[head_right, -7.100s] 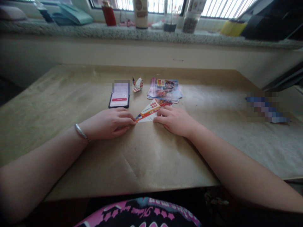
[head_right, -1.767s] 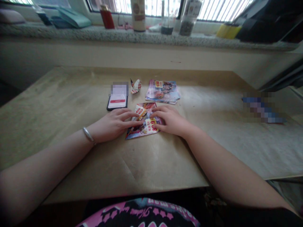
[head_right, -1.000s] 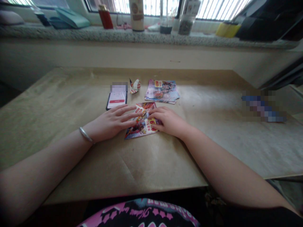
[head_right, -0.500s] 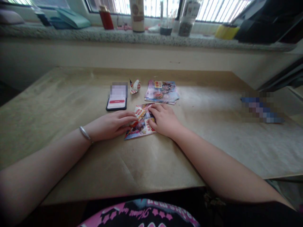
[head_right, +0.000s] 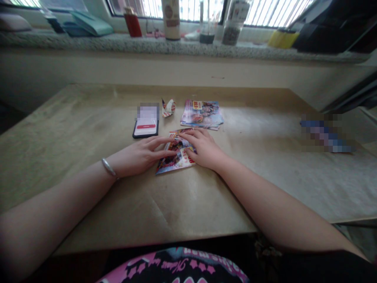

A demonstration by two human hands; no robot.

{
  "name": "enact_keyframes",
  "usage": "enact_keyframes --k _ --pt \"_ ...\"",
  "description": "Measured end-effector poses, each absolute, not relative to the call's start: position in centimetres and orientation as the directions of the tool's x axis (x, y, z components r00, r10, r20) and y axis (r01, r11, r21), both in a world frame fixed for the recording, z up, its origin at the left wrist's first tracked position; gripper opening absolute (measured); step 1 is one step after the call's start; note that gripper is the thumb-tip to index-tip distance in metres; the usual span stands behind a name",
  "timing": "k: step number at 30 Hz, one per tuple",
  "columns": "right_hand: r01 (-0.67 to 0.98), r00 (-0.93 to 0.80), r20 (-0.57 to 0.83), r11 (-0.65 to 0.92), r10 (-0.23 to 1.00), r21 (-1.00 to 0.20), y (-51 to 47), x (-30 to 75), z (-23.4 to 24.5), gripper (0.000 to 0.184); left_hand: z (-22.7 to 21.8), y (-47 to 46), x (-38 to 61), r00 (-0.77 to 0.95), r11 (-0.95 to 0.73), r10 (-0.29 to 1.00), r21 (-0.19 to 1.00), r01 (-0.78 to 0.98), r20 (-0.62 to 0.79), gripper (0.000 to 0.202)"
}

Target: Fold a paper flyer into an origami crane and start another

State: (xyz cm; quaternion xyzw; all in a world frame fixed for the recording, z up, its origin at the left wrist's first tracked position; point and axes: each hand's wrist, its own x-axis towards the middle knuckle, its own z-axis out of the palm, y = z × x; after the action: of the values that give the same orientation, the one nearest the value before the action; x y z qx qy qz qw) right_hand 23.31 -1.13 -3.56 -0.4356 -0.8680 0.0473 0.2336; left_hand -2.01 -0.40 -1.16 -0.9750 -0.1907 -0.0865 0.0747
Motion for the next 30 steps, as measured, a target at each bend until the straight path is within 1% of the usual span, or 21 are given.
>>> enact_keyframes --k 2,5,9,12,14,17,20,22,24,27,28,30 --pt "0.727 -0.535 0.357 0.632 0.766 -0.266 -1.2 23.3 -3.6 0.050 -1.1 -0.4 -2.0 0.898 -0.899 0.366 -0.159 0.409 0.244 0.040" --pt "0.713 -0.566 0.354 0.657 0.745 -0.244 -1.2 23.3 -3.6 0.044 -0.8 -0.5 -2.2 0.879 -0.863 0.364 -0.244 0.443 0.309 0.029" --pt "0.669 -0.601 0.360 0.696 0.713 -0.262 -1.3 23.4 -3.5 0.036 -0.4 -0.5 -2.6 0.874 -0.836 0.367 -0.300 0.460 0.318 0.023" --pt "0.617 -0.647 0.360 0.739 0.672 -0.270 -1.4 23.6 -3.3 0.029 -0.2 -0.5 -2.8 0.879 -0.833 0.345 -0.325 0.448 0.329 0.020" --pt "0.584 -0.675 0.363 0.766 0.643 -0.270 -1.4 23.7 -3.2 0.028 -0.2 -0.4 -2.9 0.882 -0.826 0.337 -0.345 0.445 0.330 0.018" --pt "0.539 -0.705 0.358 0.791 0.612 -0.289 -1.5 23.9 -2.9 0.030 -0.3 -0.2 -3.1 0.874 -0.820 0.360 -0.337 0.464 0.326 0.021" --pt "0.515 -0.727 0.328 0.795 0.603 -0.320 -1.7 24.2 -2.5 0.030 -0.4 0.1 -3.3 0.867 -0.836 0.392 -0.273 0.476 0.309 0.030" --pt "0.505 -0.737 0.307 0.792 0.603 -0.343 -1.7 24.4 -2.4 0.032 -0.3 0.1 -3.2 0.868 -0.843 0.402 -0.251 0.475 0.293 0.032" --pt "0.483 -0.748 0.300 0.796 0.592 -0.366 -1.7 24.7 -2.3 0.035 -0.1 -0.1 -3.0 0.872 -0.844 0.400 -0.257 0.470 0.282 0.030" --pt "0.415 -0.778 0.316 0.822 0.543 -0.389 -1.5 25.3 -2.3 0.040 0.3 -0.6 -2.6 0.880 -0.840 0.399 -0.282 0.463 0.257 0.027" --pt "0.405 -0.781 0.323 0.828 0.534 -0.389 -1.4 25.5 -2.3 0.038 0.4 -0.8 -2.5 0.885 -0.846 0.389 -0.281 0.453 0.256 0.027" --pt "0.427 -0.783 0.311 0.829 0.539 -0.362 -1.3 25.9 -2.1 0.026 0.6 -1.1 -2.2 0.902 -0.864 0.357 -0.282 0.417 0.242 0.026"
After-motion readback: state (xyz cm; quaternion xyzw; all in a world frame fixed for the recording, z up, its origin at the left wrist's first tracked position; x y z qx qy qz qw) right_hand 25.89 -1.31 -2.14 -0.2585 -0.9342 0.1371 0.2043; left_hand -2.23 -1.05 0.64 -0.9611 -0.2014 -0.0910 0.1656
